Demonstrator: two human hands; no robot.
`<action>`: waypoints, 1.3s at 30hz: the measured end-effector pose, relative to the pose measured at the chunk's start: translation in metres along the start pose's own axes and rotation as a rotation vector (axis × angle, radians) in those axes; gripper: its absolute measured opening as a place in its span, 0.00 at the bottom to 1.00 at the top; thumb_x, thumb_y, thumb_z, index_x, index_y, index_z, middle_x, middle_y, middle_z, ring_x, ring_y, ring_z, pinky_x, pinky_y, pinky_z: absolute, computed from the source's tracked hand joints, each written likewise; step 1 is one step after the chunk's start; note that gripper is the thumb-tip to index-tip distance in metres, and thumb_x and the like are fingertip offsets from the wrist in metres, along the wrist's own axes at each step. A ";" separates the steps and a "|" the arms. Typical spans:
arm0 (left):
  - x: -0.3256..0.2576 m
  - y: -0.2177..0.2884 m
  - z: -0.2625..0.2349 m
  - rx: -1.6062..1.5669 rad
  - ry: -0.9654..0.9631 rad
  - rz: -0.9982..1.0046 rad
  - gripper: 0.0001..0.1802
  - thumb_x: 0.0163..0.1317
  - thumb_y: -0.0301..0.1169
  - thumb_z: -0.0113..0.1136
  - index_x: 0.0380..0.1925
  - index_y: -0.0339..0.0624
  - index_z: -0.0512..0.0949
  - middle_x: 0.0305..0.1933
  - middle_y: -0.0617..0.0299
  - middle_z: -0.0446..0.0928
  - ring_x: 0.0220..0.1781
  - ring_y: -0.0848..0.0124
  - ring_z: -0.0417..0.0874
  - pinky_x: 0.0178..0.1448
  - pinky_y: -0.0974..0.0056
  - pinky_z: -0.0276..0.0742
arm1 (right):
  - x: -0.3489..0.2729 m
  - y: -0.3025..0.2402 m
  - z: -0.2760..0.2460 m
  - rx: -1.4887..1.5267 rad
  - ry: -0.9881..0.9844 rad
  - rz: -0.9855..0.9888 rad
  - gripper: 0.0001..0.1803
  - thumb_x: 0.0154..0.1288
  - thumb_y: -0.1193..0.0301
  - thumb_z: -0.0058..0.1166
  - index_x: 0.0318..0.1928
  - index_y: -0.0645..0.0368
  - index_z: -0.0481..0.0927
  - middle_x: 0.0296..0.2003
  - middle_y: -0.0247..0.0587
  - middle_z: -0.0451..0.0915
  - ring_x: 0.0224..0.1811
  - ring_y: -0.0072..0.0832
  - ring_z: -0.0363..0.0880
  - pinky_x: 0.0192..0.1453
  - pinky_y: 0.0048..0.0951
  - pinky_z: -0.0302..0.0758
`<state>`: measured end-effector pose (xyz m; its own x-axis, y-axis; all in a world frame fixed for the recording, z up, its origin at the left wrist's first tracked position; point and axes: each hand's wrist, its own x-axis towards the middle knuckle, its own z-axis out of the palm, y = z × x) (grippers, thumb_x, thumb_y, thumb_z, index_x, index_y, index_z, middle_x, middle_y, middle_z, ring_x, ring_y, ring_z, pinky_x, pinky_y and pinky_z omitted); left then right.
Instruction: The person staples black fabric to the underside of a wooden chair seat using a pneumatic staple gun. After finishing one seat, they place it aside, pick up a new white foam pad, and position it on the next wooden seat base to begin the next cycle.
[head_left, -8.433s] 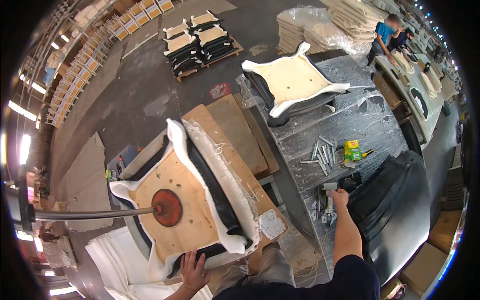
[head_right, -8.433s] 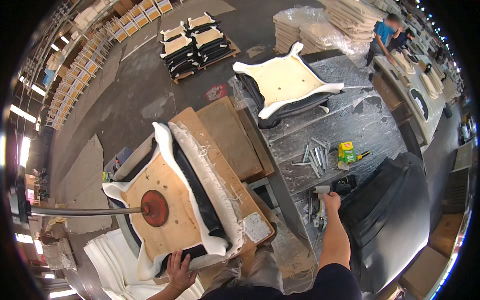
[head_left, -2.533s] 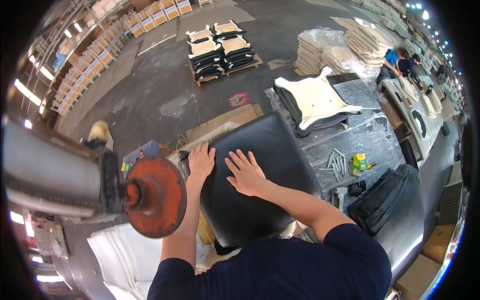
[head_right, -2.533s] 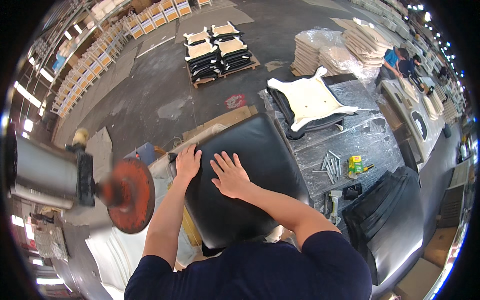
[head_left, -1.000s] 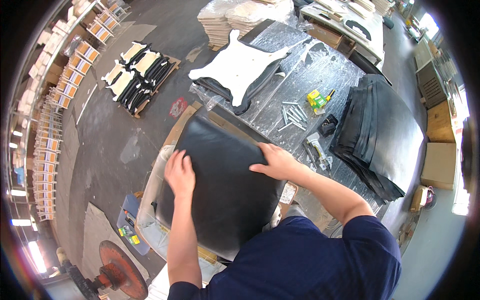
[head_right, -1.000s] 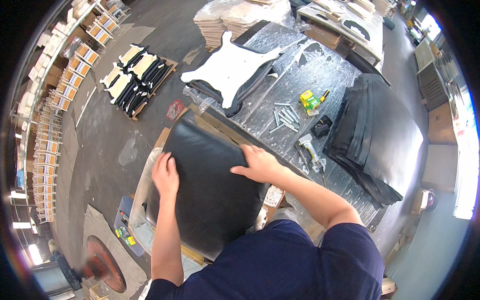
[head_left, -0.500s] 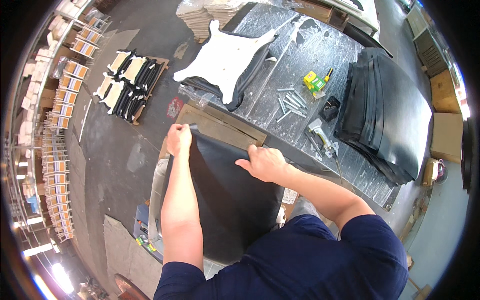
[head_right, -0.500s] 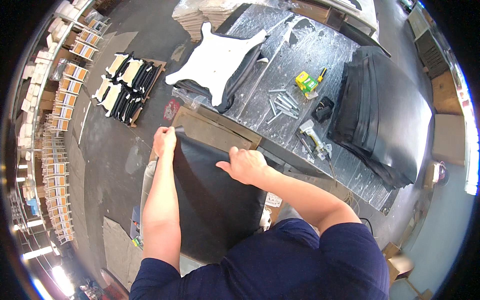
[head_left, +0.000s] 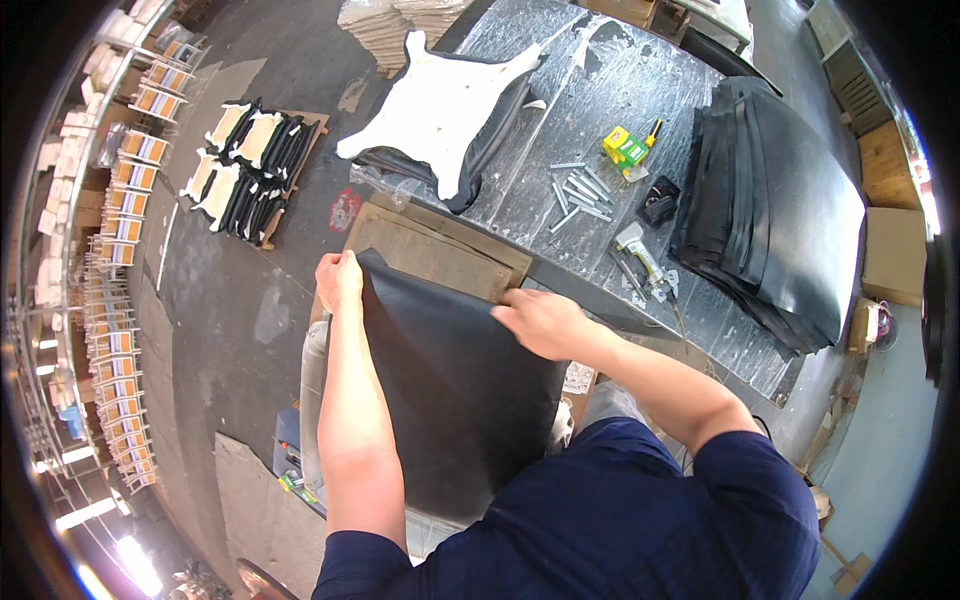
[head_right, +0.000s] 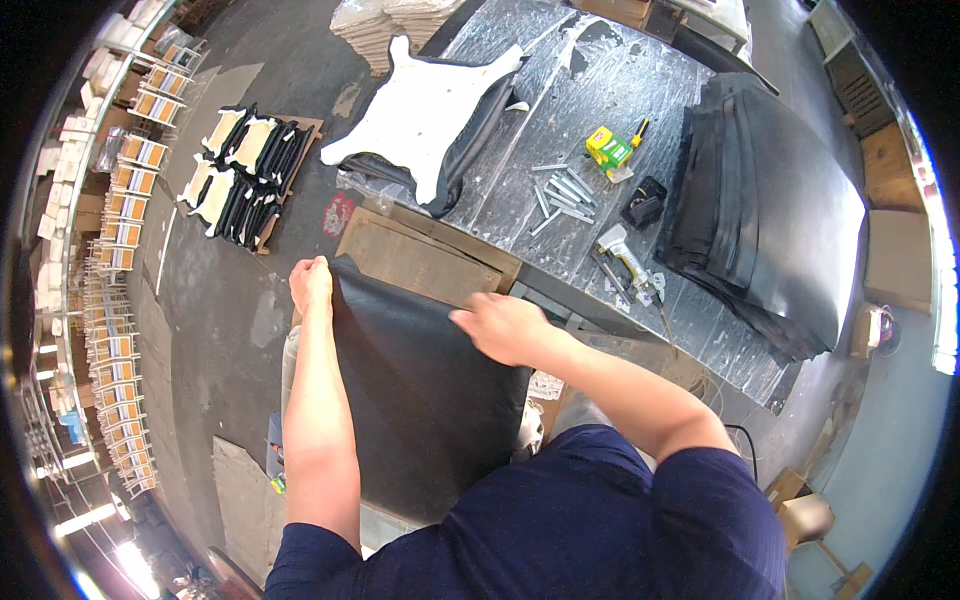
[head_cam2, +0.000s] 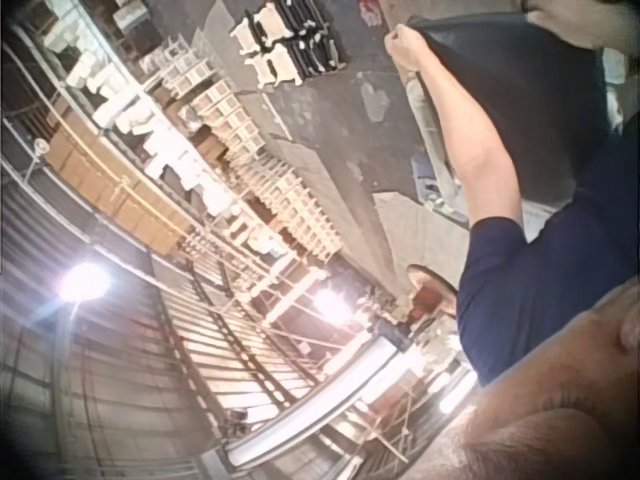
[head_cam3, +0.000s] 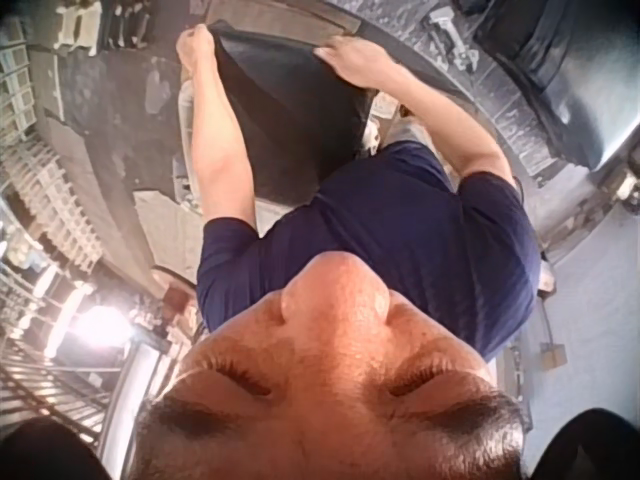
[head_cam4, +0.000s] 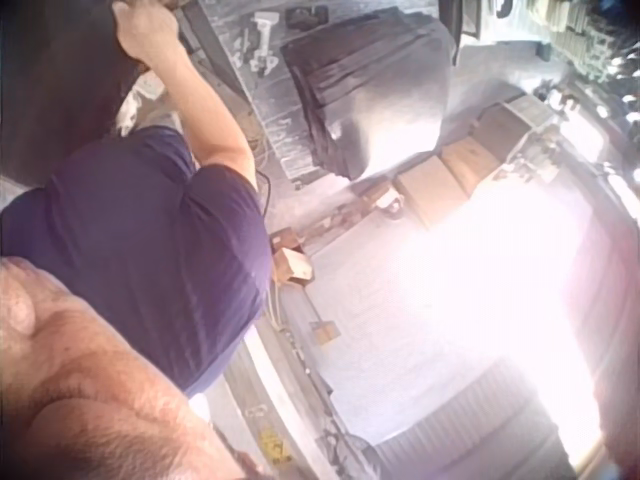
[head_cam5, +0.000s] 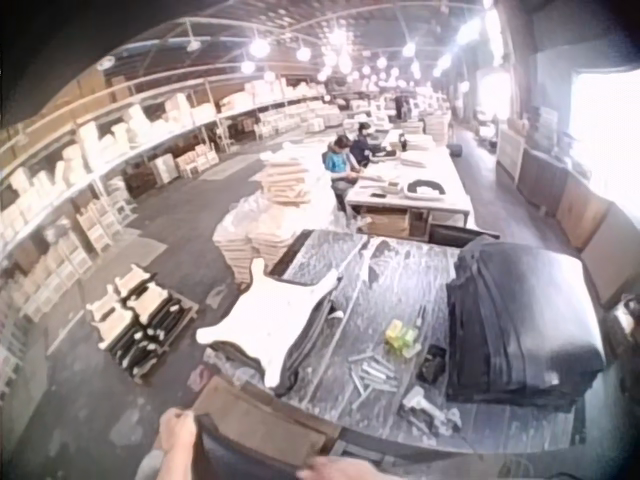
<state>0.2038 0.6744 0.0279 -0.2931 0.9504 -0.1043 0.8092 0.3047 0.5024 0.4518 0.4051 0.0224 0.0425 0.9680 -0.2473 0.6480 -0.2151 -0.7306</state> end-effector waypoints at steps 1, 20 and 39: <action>0.002 -0.008 -0.002 0.009 0.007 -0.005 0.19 0.67 0.46 0.67 0.46 0.45 0.91 0.51 0.50 0.93 0.56 0.47 0.93 0.62 0.46 0.84 | 0.025 -0.030 -0.007 -0.036 -0.220 0.045 0.36 0.91 0.42 0.38 0.57 0.66 0.83 0.53 0.60 0.91 0.62 0.61 0.88 0.68 0.58 0.81; -0.004 -0.009 0.004 -0.123 0.066 0.018 0.17 0.69 0.42 0.67 0.48 0.45 0.91 0.50 0.50 0.93 0.54 0.48 0.93 0.60 0.46 0.85 | -0.055 0.034 -0.019 0.066 -0.130 0.013 0.33 0.90 0.43 0.43 0.65 0.63 0.77 0.49 0.65 0.87 0.60 0.64 0.85 0.67 0.60 0.79; -0.315 -0.222 -0.098 0.264 0.158 -0.218 0.44 0.85 0.56 0.51 0.91 0.48 0.54 0.95 0.41 0.44 0.96 0.40 0.42 0.95 0.38 0.37 | 0.120 -0.097 0.043 -0.267 -0.007 -0.226 0.45 0.87 0.33 0.37 0.56 0.69 0.82 0.52 0.74 0.88 0.60 0.65 0.88 0.67 0.60 0.82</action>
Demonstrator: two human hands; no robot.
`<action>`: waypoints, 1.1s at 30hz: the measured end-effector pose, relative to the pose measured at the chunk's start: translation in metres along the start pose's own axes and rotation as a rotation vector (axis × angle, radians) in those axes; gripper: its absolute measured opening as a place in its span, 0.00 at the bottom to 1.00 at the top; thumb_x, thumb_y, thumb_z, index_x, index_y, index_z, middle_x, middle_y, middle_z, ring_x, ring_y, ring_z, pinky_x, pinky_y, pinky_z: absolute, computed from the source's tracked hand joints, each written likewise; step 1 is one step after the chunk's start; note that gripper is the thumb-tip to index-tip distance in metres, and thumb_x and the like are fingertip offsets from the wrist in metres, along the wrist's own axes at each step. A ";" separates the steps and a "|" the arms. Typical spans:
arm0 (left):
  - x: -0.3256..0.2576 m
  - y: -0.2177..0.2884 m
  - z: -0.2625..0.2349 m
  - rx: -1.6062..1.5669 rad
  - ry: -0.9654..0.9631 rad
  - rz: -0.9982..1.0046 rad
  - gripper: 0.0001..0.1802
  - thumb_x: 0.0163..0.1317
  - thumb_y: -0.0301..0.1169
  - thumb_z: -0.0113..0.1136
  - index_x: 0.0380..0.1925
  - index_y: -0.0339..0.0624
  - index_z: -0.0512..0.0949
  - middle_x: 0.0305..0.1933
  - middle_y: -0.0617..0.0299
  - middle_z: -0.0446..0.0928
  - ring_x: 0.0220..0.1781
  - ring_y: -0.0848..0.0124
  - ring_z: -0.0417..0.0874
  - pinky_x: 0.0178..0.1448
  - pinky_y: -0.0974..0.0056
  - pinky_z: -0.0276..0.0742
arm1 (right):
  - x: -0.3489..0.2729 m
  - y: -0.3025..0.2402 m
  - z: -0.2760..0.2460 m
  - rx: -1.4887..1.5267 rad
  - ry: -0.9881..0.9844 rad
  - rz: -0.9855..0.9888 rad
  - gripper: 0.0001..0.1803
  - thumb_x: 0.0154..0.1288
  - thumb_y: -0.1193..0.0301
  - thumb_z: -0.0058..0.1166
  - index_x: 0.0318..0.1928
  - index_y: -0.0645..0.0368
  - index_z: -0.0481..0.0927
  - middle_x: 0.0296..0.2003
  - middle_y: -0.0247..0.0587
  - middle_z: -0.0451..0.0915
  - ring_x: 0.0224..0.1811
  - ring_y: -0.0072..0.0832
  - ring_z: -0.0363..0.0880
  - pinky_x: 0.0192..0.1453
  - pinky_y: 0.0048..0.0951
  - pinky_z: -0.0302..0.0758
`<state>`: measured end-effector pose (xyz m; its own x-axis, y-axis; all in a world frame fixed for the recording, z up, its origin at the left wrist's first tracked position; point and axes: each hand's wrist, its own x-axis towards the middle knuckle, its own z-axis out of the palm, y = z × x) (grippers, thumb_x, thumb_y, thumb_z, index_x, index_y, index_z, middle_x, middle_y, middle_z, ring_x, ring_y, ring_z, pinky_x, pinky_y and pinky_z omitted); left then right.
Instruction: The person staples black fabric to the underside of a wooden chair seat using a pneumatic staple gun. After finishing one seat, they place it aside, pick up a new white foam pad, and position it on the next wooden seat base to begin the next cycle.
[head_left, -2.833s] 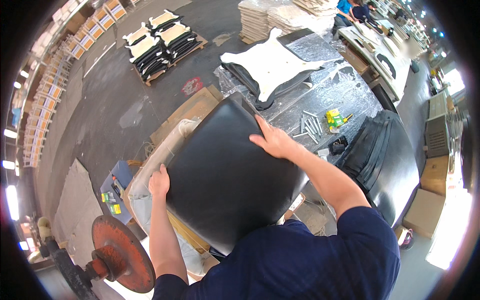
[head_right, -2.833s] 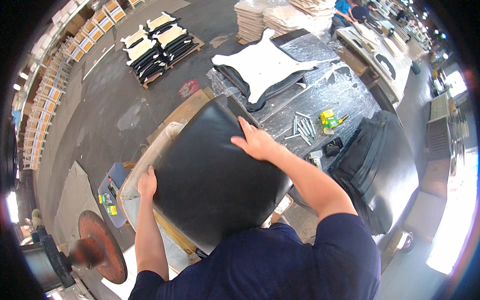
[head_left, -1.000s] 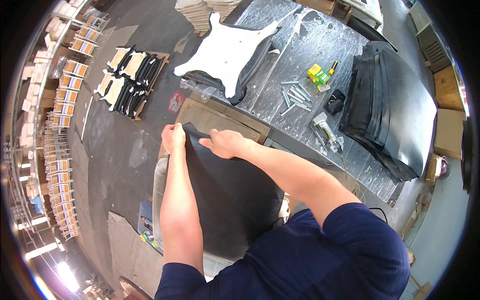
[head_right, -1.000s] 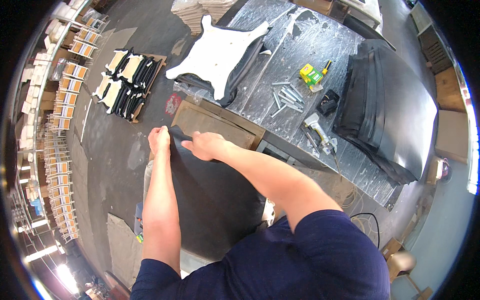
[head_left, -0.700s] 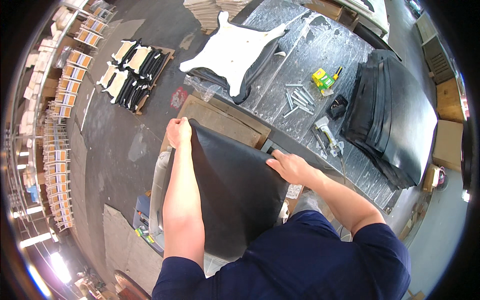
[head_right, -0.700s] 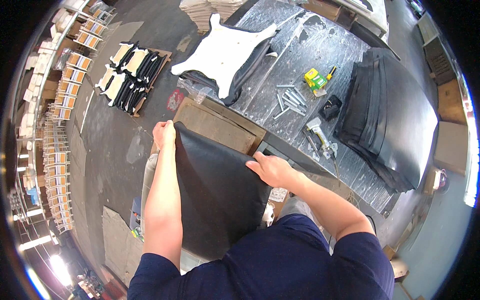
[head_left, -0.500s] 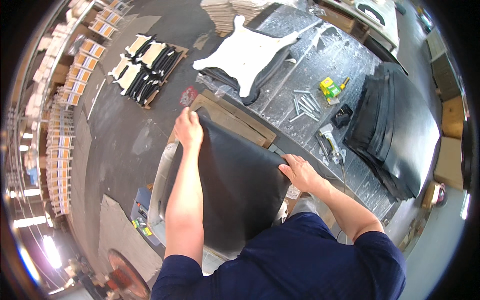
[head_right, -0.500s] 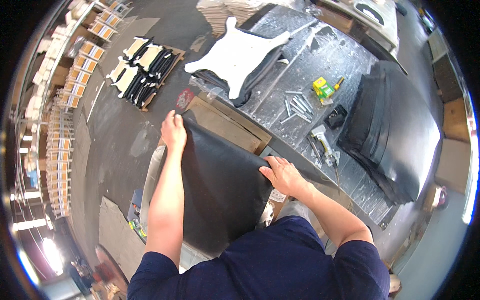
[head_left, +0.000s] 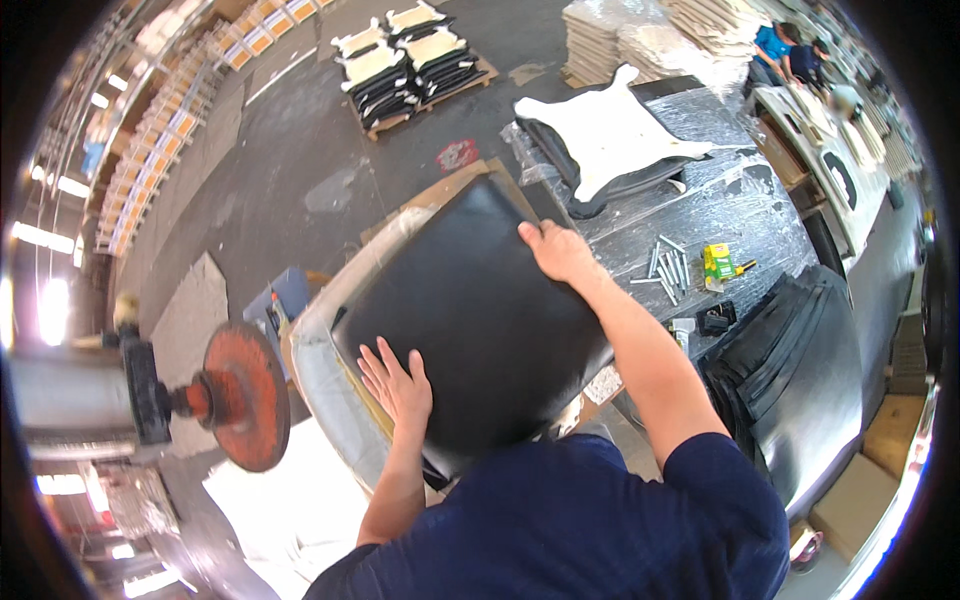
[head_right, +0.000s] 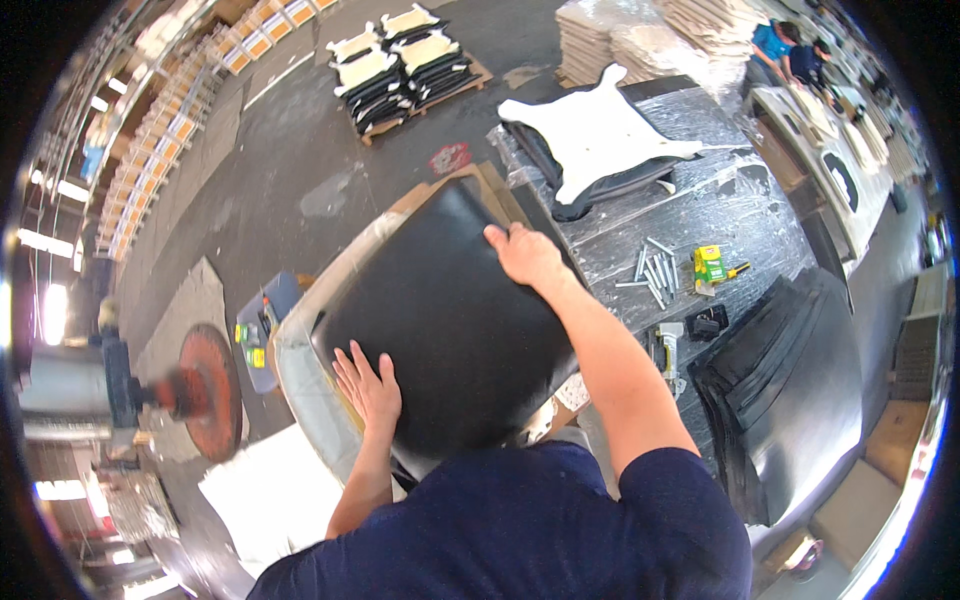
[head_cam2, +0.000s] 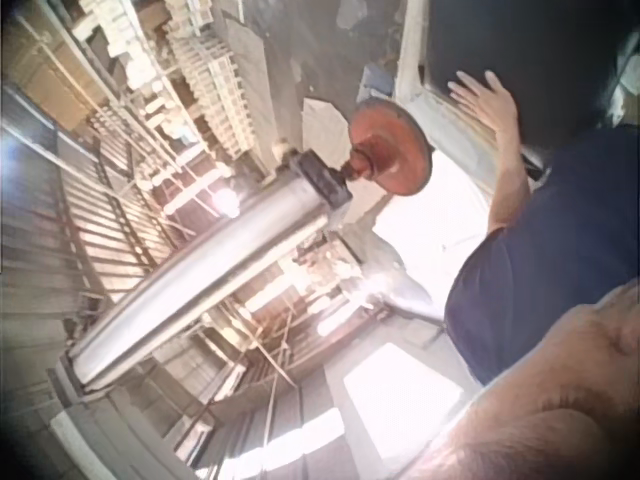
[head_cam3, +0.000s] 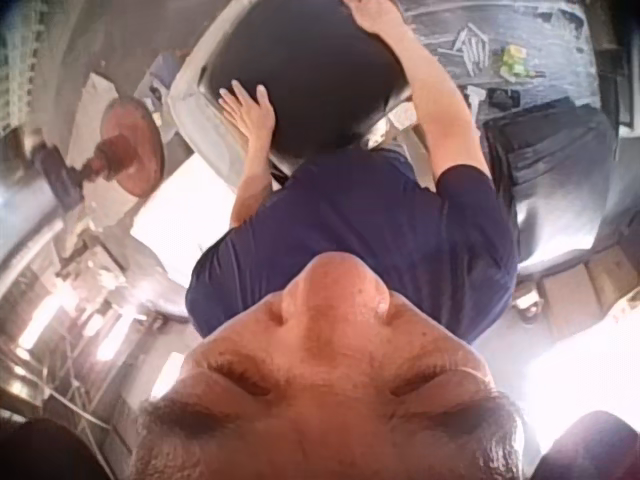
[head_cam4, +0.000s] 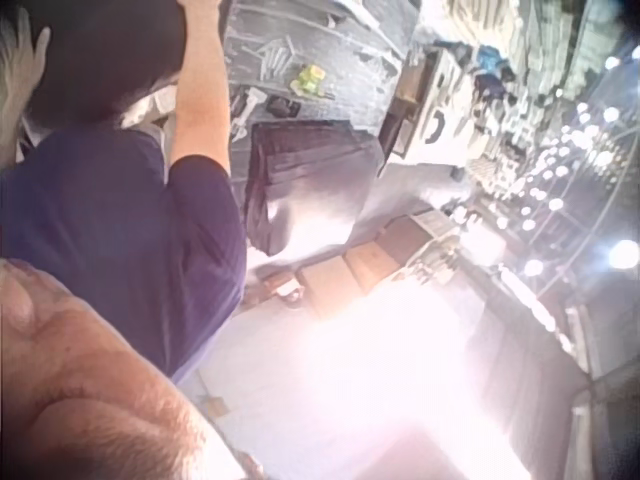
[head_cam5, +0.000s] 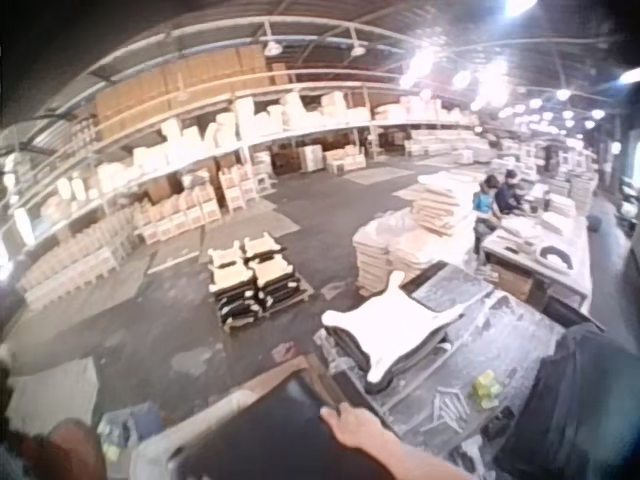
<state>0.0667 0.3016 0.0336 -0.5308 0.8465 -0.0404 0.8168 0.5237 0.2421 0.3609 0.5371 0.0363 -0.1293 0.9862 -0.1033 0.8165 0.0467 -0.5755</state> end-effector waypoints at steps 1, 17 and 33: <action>0.003 -0.004 0.003 -0.046 0.043 -0.046 0.45 0.85 0.55 0.51 0.91 0.45 0.53 0.95 0.41 0.44 0.96 0.39 0.42 0.95 0.39 0.38 | 0.005 0.009 0.006 0.022 0.010 -0.029 0.44 0.88 0.35 0.35 0.56 0.69 0.82 0.52 0.73 0.88 0.61 0.67 0.87 0.68 0.60 0.81; -0.080 -0.083 0.003 -0.682 0.116 -0.357 0.31 0.85 0.45 0.52 0.70 0.26 0.78 0.64 0.31 0.84 0.70 0.37 0.82 0.77 0.47 0.73 | -0.109 0.054 -0.013 0.478 -0.065 -0.072 0.40 0.89 0.41 0.45 0.67 0.70 0.85 0.62 0.57 0.89 0.70 0.42 0.84 0.75 0.40 0.75; -0.019 -0.066 -0.069 -1.511 -0.306 -0.336 0.24 0.87 0.39 0.55 0.74 0.38 0.80 0.66 0.55 0.85 0.62 0.63 0.87 0.64 0.57 0.85 | -0.174 0.069 -0.081 0.768 -0.050 0.212 0.41 0.86 0.46 0.58 0.78 0.72 0.74 0.69 0.56 0.84 0.70 0.38 0.83 0.76 0.35 0.76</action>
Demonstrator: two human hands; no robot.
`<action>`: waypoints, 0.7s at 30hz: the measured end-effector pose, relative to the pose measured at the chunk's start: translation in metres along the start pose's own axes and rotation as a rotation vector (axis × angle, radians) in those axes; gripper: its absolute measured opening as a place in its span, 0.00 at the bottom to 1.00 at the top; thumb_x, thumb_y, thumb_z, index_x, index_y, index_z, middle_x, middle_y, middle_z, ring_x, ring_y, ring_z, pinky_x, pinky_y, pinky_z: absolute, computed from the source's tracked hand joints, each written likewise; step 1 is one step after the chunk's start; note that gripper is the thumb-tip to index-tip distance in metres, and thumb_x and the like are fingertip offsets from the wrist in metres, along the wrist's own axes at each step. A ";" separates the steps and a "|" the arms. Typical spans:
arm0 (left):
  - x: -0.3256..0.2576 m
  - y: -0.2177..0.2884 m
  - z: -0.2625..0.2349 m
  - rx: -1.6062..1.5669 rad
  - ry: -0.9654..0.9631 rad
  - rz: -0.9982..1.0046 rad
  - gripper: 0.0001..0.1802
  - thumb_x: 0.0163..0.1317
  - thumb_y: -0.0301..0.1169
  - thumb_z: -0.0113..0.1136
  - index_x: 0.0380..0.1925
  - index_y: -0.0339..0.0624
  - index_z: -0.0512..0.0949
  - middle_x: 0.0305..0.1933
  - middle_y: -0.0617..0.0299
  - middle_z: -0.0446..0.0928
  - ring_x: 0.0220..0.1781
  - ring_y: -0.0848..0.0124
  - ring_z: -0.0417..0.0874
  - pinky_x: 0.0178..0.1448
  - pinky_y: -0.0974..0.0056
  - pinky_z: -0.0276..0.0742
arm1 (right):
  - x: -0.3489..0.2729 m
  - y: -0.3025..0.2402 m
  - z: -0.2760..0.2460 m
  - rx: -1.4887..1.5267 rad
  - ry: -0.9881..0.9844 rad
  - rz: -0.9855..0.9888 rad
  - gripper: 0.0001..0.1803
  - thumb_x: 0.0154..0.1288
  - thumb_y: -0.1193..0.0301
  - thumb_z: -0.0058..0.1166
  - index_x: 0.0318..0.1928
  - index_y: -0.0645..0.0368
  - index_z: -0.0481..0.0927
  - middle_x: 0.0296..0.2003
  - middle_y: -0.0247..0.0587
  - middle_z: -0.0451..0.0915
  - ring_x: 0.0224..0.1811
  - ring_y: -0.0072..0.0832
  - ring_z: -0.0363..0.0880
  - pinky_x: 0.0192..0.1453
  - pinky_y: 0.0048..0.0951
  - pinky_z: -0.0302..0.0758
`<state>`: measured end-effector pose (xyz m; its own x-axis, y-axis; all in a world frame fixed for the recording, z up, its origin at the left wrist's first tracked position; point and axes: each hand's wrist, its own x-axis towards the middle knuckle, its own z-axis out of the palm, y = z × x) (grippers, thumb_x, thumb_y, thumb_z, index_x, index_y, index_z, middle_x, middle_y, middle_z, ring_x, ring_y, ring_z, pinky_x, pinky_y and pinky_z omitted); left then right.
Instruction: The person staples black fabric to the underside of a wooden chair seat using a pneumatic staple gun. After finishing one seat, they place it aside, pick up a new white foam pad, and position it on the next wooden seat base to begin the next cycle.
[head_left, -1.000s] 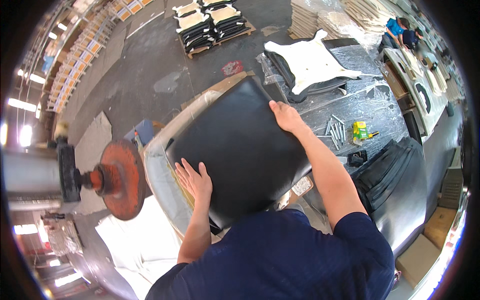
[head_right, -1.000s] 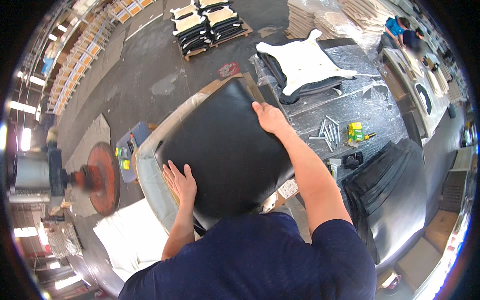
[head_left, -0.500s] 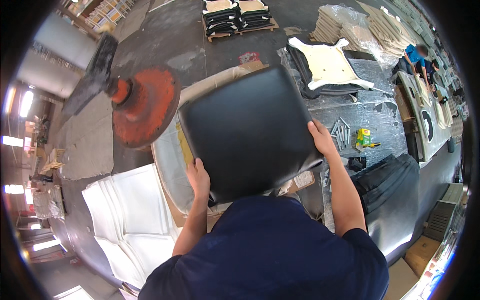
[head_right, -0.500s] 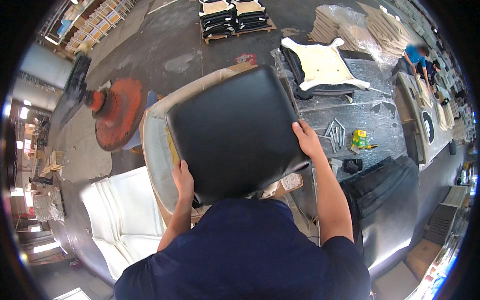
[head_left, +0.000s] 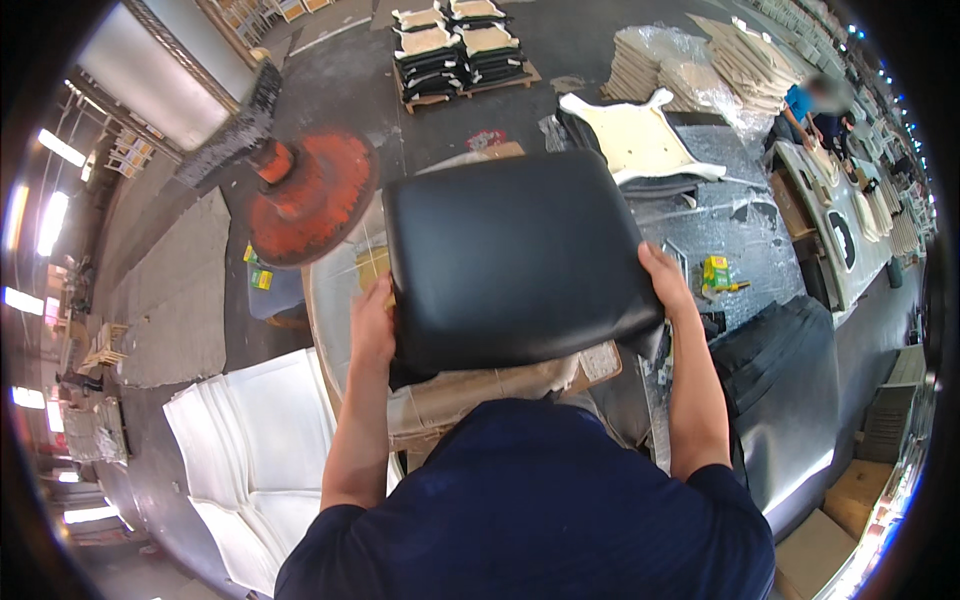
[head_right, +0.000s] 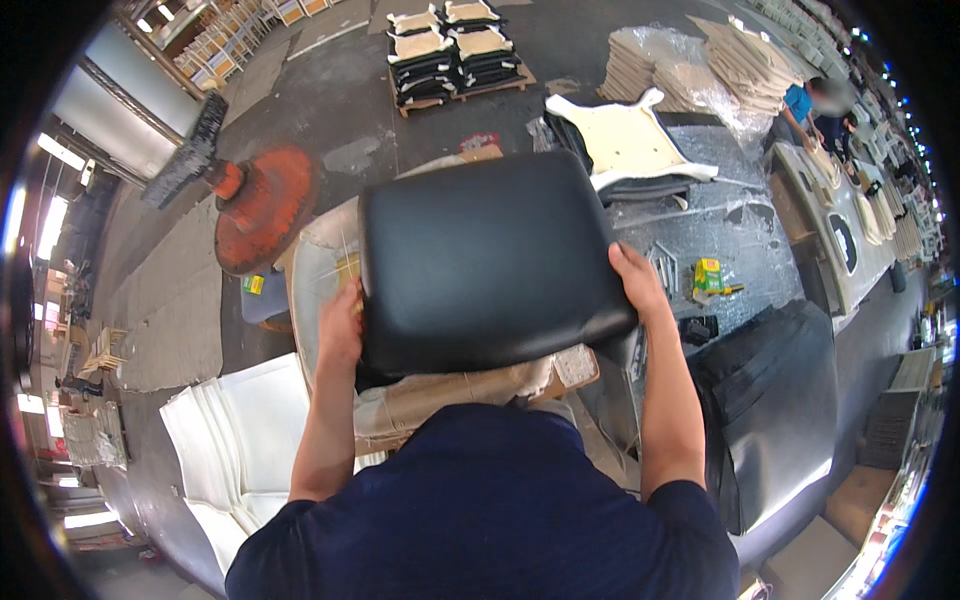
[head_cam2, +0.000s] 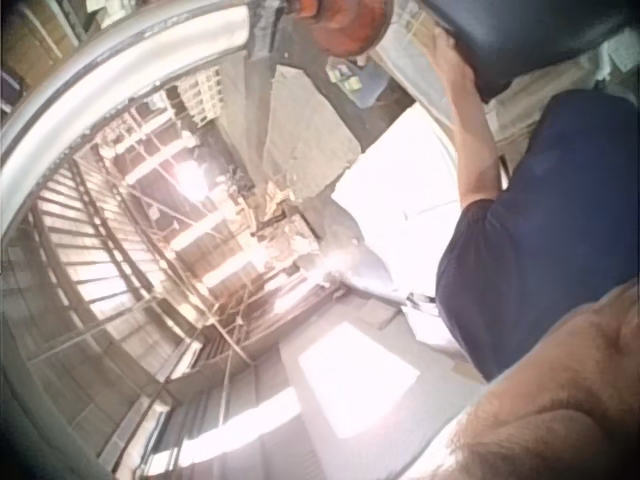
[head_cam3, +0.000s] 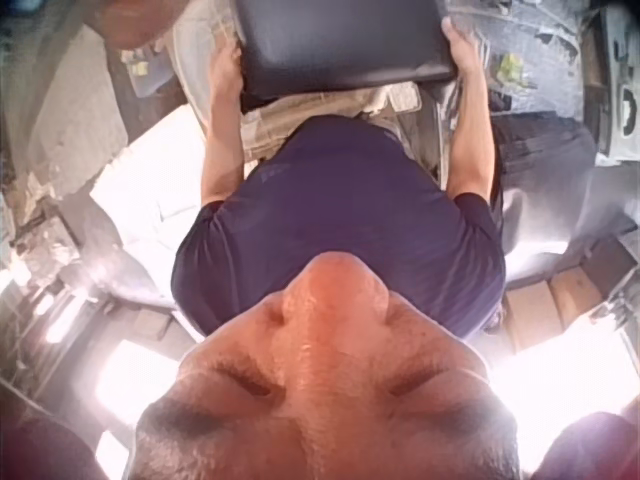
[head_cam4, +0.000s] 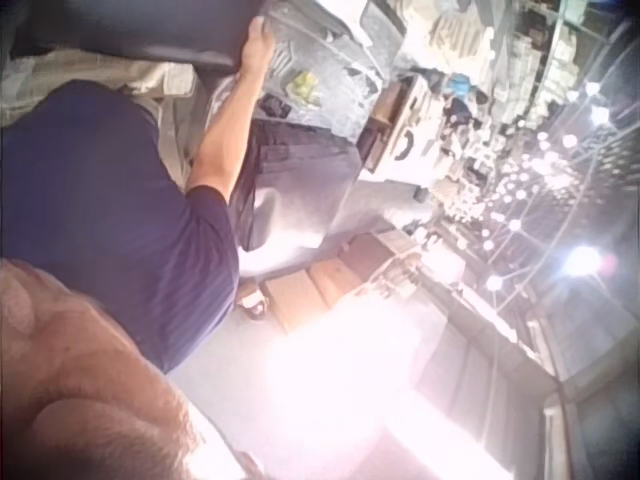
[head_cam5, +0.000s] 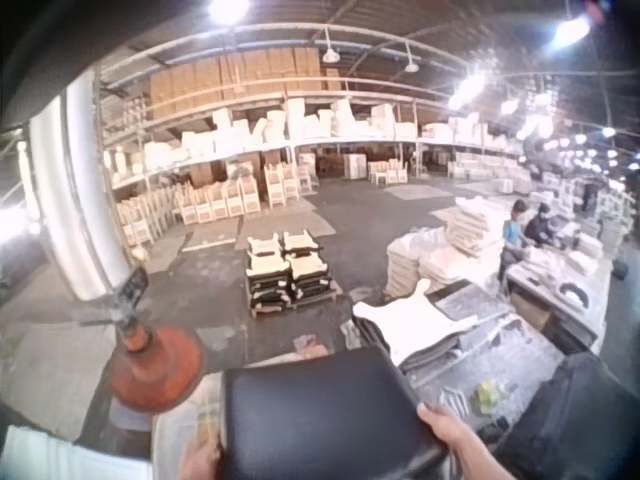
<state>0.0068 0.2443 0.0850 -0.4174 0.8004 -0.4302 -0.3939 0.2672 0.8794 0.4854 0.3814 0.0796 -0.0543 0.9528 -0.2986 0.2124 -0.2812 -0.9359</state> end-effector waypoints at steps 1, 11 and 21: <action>-0.002 -0.003 -0.003 -0.102 -0.043 -0.016 0.24 0.87 0.40 0.55 0.74 0.40 0.81 0.65 0.57 0.86 0.61 0.65 0.87 0.63 0.57 0.85 | -0.001 0.009 -0.005 -0.055 0.030 -0.037 0.44 0.84 0.45 0.60 0.80 0.72 0.72 0.72 0.58 0.81 0.74 0.40 0.81 0.79 0.36 0.73; -0.038 -0.080 0.026 0.729 0.291 0.197 0.43 0.83 0.56 0.58 0.79 0.28 0.66 0.71 0.35 0.80 0.73 0.42 0.81 0.78 0.46 0.74 | -0.020 0.059 0.026 -0.533 0.153 0.075 0.48 0.86 0.33 0.39 0.81 0.64 0.71 0.72 0.75 0.78 0.78 0.67 0.73 0.80 0.51 0.71; -0.019 -0.078 0.020 0.065 0.298 -0.178 0.46 0.89 0.61 0.41 0.73 0.20 0.75 0.70 0.42 0.84 0.72 0.56 0.84 0.78 0.57 0.77 | 0.011 0.055 0.012 -0.111 0.166 0.356 0.56 0.85 0.28 0.35 0.74 0.75 0.78 0.70 0.63 0.82 0.72 0.44 0.81 0.77 0.44 0.74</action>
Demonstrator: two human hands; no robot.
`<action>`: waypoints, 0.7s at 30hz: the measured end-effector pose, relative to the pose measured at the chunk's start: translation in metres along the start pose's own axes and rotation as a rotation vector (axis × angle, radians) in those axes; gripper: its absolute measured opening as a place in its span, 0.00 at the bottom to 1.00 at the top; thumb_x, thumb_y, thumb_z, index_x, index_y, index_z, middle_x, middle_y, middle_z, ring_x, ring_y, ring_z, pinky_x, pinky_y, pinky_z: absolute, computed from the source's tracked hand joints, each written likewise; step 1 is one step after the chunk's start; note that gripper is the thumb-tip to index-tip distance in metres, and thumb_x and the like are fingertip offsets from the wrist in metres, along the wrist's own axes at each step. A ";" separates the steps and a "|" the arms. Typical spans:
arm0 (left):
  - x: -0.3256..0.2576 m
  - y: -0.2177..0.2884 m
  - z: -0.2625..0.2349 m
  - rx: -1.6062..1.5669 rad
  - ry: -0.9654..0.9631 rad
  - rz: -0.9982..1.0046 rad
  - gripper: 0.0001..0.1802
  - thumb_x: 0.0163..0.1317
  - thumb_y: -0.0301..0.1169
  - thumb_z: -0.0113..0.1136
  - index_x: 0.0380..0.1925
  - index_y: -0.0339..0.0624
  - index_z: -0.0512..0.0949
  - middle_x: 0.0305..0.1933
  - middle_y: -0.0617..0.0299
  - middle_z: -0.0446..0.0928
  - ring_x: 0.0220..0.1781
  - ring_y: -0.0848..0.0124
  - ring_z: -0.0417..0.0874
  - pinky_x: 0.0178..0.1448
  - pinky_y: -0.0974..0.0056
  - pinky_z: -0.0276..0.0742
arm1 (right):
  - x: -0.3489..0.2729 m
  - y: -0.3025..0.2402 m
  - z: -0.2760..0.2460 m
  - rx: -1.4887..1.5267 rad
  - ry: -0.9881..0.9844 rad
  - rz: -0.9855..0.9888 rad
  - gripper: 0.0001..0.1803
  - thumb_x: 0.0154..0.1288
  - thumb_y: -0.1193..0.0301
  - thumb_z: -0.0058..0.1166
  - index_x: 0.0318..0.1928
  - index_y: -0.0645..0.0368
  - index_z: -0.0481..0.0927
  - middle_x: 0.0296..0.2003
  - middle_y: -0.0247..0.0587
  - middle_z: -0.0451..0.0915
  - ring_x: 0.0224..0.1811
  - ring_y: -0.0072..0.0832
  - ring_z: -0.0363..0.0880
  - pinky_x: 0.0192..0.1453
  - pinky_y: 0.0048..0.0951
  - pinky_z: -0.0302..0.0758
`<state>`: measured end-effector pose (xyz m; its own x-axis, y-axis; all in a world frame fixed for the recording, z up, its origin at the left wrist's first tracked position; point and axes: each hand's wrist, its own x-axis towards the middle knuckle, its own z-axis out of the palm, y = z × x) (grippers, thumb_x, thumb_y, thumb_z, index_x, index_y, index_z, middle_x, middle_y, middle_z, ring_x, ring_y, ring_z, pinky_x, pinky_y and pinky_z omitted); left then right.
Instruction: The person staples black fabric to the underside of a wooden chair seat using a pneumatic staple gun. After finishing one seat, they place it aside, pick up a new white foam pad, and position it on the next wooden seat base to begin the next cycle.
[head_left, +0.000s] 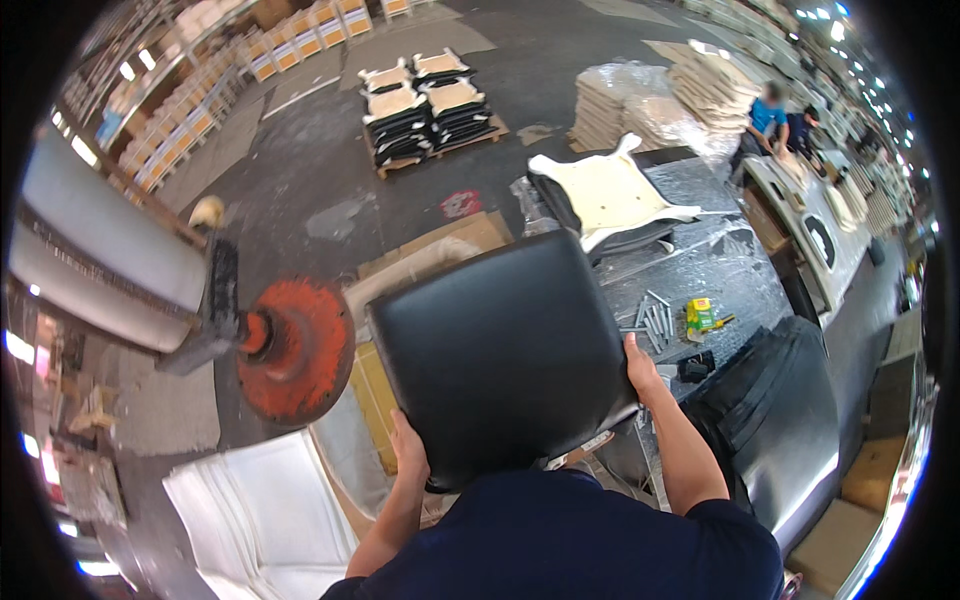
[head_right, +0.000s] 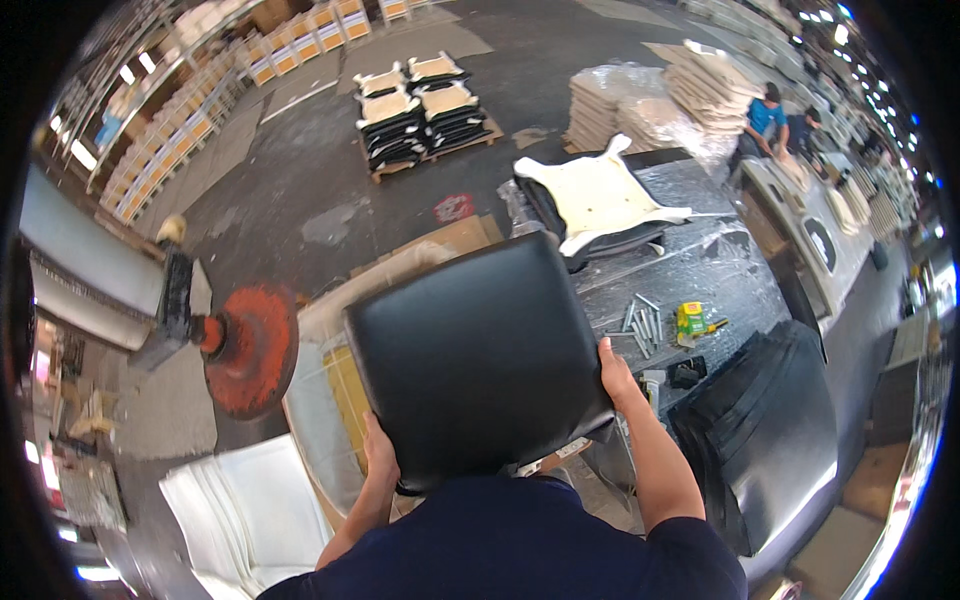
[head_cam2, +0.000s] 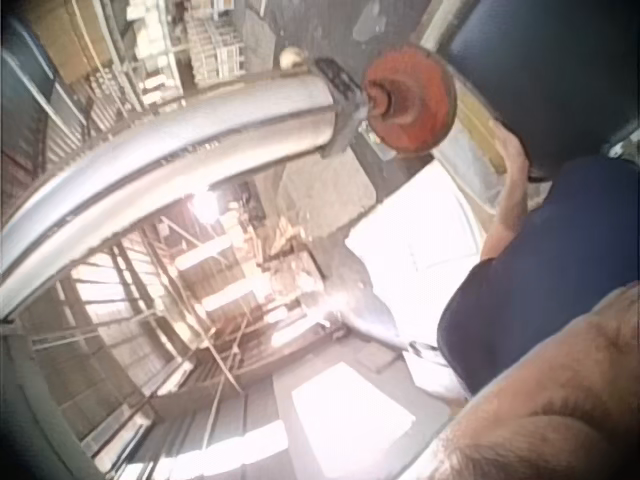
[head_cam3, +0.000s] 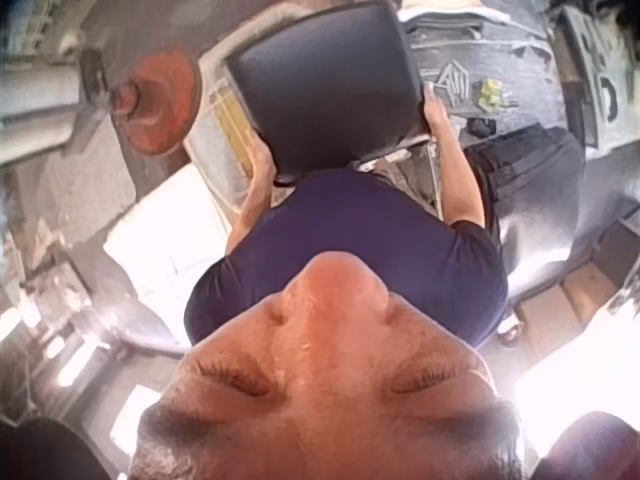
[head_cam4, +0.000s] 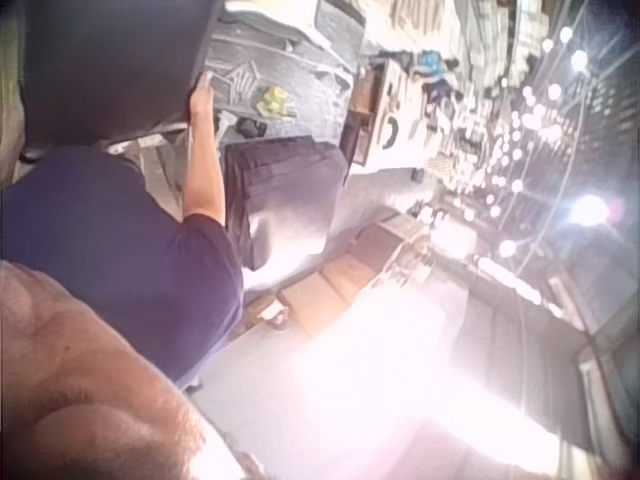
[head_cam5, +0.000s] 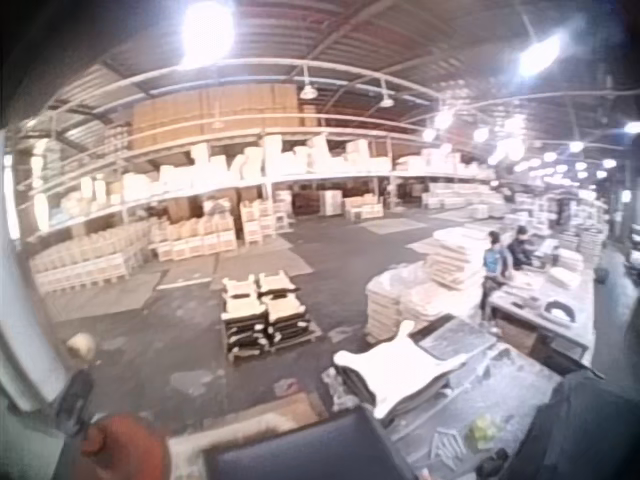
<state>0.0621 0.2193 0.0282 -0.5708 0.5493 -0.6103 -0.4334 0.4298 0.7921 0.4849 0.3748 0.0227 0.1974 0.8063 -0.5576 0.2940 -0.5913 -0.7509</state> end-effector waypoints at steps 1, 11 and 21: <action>0.001 0.000 0.004 0.017 0.006 -0.004 0.46 0.89 0.61 0.41 0.74 0.20 0.74 0.71 0.42 0.83 0.71 0.56 0.85 0.78 0.57 0.78 | 0.004 0.000 -0.007 0.166 -0.103 0.073 0.56 0.85 0.27 0.34 0.75 0.74 0.77 0.70 0.63 0.82 0.73 0.43 0.80 0.77 0.43 0.74; 0.007 0.007 -0.031 -0.234 -0.575 -0.151 0.38 0.81 0.49 0.68 0.76 0.30 0.74 0.74 0.46 0.82 0.72 0.52 0.85 0.77 0.47 0.82 | -0.029 0.042 -0.009 0.342 -0.136 -0.120 0.41 0.83 0.40 0.58 0.71 0.68 0.82 0.65 0.52 0.86 0.64 0.35 0.85 0.72 0.41 0.78; -0.007 0.046 -0.016 -0.150 -0.863 -0.222 0.41 0.78 0.53 0.68 0.78 0.34 0.70 0.73 0.46 0.81 0.73 0.49 0.84 0.78 0.44 0.81 | -0.049 0.032 -0.046 0.730 0.103 -0.062 0.36 0.79 0.43 0.64 0.70 0.59 0.83 0.63 0.45 0.88 0.65 0.39 0.85 0.72 0.41 0.77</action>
<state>0.0351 0.2242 0.0691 0.2321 0.8376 -0.4945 -0.5919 0.5251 0.6116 0.5280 0.3172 0.0422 0.2980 0.8148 -0.4972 -0.3821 -0.3755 -0.8444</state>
